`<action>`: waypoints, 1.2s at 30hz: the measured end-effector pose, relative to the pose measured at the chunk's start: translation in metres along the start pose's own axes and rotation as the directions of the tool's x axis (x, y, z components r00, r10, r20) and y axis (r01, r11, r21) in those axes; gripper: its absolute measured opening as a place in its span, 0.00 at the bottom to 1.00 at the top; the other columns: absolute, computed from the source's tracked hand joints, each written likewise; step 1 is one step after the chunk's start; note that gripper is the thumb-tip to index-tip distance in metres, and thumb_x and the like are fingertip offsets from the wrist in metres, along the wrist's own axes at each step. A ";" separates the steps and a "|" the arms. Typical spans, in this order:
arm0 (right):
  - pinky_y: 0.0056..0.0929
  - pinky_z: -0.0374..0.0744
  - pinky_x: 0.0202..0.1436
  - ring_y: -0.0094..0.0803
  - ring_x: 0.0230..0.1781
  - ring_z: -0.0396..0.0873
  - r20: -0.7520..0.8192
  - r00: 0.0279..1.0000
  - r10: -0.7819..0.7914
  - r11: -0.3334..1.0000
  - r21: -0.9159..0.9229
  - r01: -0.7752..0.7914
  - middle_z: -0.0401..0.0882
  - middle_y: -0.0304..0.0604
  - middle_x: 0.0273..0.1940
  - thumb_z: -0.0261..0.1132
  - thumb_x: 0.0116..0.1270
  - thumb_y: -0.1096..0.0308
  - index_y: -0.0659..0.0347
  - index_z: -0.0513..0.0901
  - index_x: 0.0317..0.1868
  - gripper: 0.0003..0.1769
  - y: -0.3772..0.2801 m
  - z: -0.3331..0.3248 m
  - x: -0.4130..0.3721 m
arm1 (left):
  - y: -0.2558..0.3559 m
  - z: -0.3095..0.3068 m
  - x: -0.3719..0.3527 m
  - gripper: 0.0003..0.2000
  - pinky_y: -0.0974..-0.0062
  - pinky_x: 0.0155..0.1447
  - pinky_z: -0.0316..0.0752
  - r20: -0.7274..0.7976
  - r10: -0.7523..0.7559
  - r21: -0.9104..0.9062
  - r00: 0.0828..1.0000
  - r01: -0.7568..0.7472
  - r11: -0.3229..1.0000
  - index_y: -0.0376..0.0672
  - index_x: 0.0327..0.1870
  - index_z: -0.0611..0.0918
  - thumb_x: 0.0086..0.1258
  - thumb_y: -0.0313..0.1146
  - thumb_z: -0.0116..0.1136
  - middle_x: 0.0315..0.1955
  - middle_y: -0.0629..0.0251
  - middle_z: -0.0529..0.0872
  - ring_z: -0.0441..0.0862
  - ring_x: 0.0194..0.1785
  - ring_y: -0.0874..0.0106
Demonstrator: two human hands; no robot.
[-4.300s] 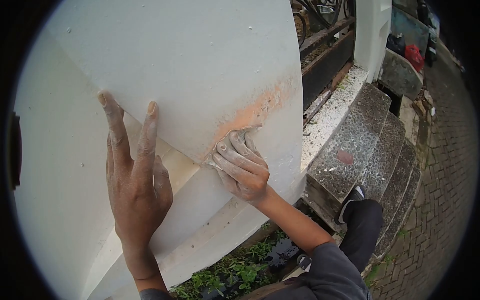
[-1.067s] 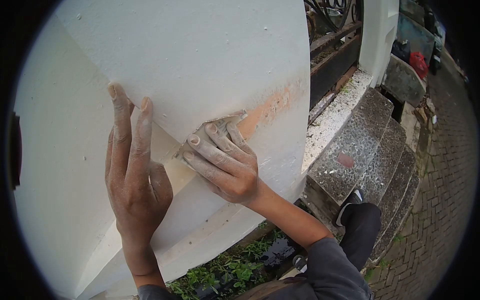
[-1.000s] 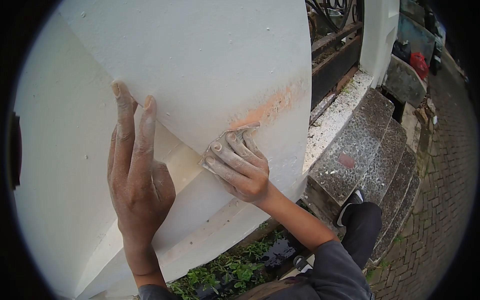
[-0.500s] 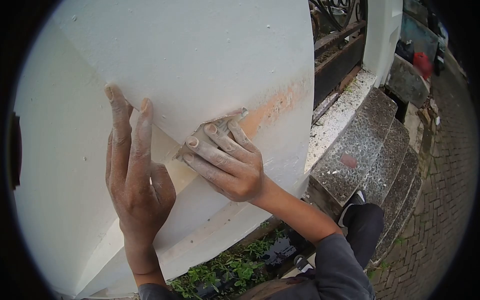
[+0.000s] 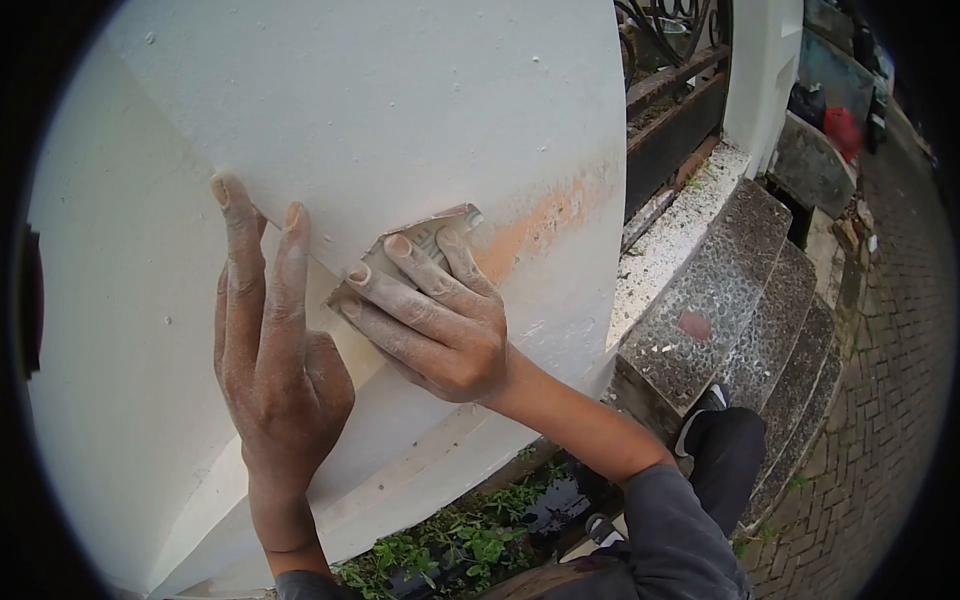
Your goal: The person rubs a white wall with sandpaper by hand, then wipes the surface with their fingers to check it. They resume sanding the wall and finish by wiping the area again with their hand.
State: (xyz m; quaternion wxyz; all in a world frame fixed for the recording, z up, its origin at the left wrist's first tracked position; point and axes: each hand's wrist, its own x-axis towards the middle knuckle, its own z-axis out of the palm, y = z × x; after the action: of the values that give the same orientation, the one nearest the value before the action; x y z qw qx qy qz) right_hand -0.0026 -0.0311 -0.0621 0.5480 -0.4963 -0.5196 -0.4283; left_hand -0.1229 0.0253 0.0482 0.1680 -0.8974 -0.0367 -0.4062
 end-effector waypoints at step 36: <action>0.55 0.73 0.60 0.44 0.57 0.76 0.004 1.000 -0.020 1.000 0.015 0.020 0.81 0.36 0.51 0.70 0.53 0.65 0.46 0.87 0.39 0.11 0.003 -0.004 0.007 | -0.002 0.002 -0.001 0.41 0.61 0.64 0.71 -0.022 0.028 -0.044 0.999 -0.028 0.999 0.46 0.65 0.70 0.39 0.11 0.41 0.70 0.53 0.60 0.68 0.67 0.58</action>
State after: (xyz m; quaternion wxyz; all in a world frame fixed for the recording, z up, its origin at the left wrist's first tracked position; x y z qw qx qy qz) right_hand 0.0019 -0.0344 -0.0552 0.5463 -0.4878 -0.5287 -0.4290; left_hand -0.1225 0.0280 0.0471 0.1541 -0.8971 -0.0134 -0.4140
